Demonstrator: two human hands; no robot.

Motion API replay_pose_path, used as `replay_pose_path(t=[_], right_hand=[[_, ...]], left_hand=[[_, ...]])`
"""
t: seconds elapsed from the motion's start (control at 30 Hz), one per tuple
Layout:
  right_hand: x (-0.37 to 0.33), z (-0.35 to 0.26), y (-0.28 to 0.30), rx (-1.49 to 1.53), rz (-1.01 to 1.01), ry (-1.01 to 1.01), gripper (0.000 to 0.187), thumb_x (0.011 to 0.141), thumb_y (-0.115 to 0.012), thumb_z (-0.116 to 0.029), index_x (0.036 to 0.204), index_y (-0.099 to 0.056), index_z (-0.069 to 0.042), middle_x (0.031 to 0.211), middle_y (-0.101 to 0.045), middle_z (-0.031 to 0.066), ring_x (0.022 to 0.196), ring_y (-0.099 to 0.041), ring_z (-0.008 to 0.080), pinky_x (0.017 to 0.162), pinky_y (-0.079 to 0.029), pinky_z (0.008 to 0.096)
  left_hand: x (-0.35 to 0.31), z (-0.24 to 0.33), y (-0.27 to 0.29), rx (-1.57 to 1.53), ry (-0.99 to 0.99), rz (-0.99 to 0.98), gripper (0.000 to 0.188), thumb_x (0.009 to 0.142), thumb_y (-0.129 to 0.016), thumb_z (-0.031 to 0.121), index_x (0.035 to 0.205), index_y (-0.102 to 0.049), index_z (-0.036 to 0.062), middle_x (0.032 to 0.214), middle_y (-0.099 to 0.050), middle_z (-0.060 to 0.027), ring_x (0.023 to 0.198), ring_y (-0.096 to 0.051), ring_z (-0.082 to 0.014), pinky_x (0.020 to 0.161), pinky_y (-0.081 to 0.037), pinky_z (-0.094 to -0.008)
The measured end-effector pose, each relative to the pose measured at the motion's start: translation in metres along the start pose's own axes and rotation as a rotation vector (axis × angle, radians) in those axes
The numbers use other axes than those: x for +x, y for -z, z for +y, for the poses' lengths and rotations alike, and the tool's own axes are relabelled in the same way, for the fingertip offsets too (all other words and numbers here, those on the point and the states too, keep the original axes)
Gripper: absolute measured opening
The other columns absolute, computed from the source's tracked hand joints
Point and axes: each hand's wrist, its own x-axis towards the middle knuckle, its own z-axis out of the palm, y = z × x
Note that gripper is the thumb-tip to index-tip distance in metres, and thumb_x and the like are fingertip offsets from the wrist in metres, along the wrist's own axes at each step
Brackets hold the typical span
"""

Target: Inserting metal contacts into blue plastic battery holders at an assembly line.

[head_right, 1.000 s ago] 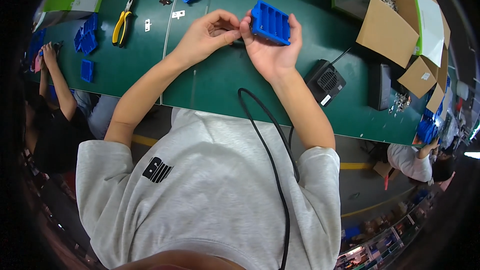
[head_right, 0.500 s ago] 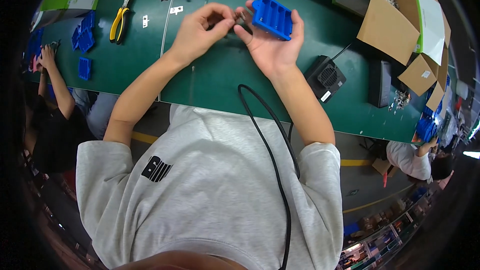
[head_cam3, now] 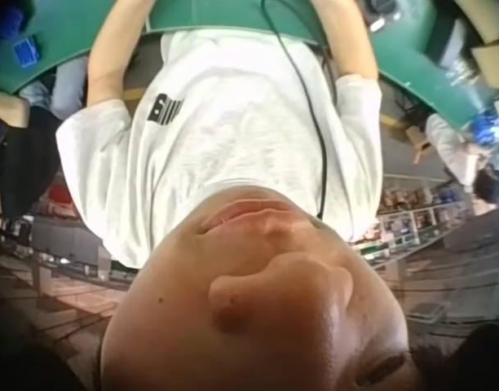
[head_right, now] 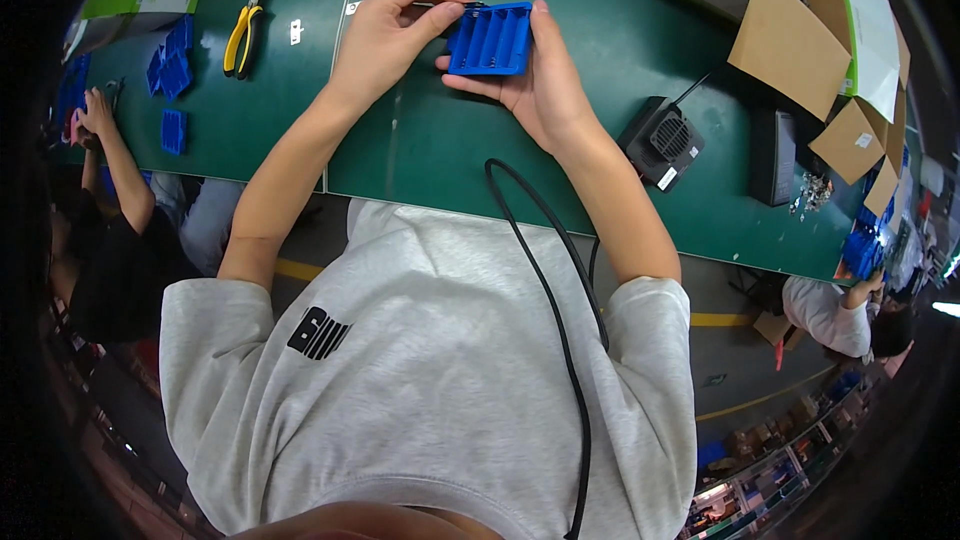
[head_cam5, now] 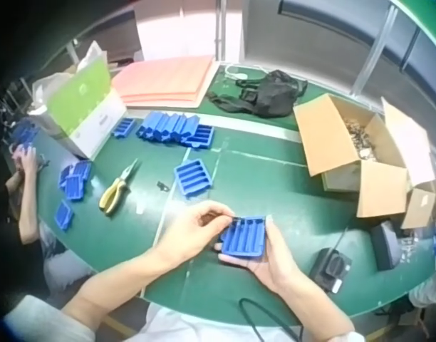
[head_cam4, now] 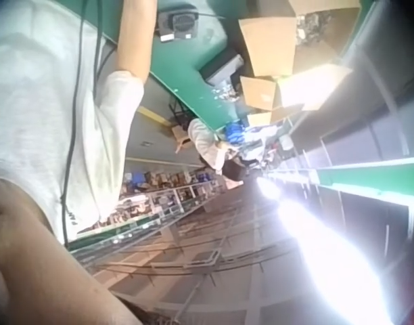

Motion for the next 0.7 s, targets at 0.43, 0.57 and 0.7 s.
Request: replay_pose_path(t=[0.43,0.57,0.7], right_hand=[[-0.007,0.001,-0.009,0.045,-0.030,-0.053,0.056,0.101,-0.024,-0.048,0.130,-0.041,-0.003,0.123,-0.054,0.0170,0.107,-0.060,0.0346,0.092,-0.053,0.0486],[-0.006,0.002,-0.007,0.079,-0.061,-0.060,0.055,0.101,-0.025,-0.048,0.129,-0.042,-0.004,0.122,-0.054,0.0165,0.109,-0.059,0.0327,0.092,-0.053,0.0492],[-0.007,0.002,-0.008,0.091,-0.066,-0.064,0.055,0.101,-0.026,-0.048,0.129,-0.041,-0.004,0.121,-0.054,0.0164,0.110,-0.058,0.0309,0.091,-0.053,0.0495]], left_hand=[[-0.007,0.009,-0.006,0.029,0.073,-0.030,0.025,0.090,-0.064,0.023,0.105,-0.066,0.0033,0.092,-0.067,-0.0044,0.078,-0.062,-0.0079,0.063,-0.050,-0.0203],[-0.006,0.004,-0.007,0.023,0.054,-0.013,0.026,0.091,-0.064,0.024,0.106,-0.066,0.0038,0.090,-0.067,-0.0042,0.074,-0.060,-0.0058,0.054,-0.047,-0.0178],[-0.006,0.001,-0.007,0.040,-0.016,-0.021,0.025,0.091,-0.063,0.024,0.106,-0.066,0.0039,0.087,-0.066,-0.0033,0.072,-0.059,-0.0048,0.050,-0.045,-0.0170]])
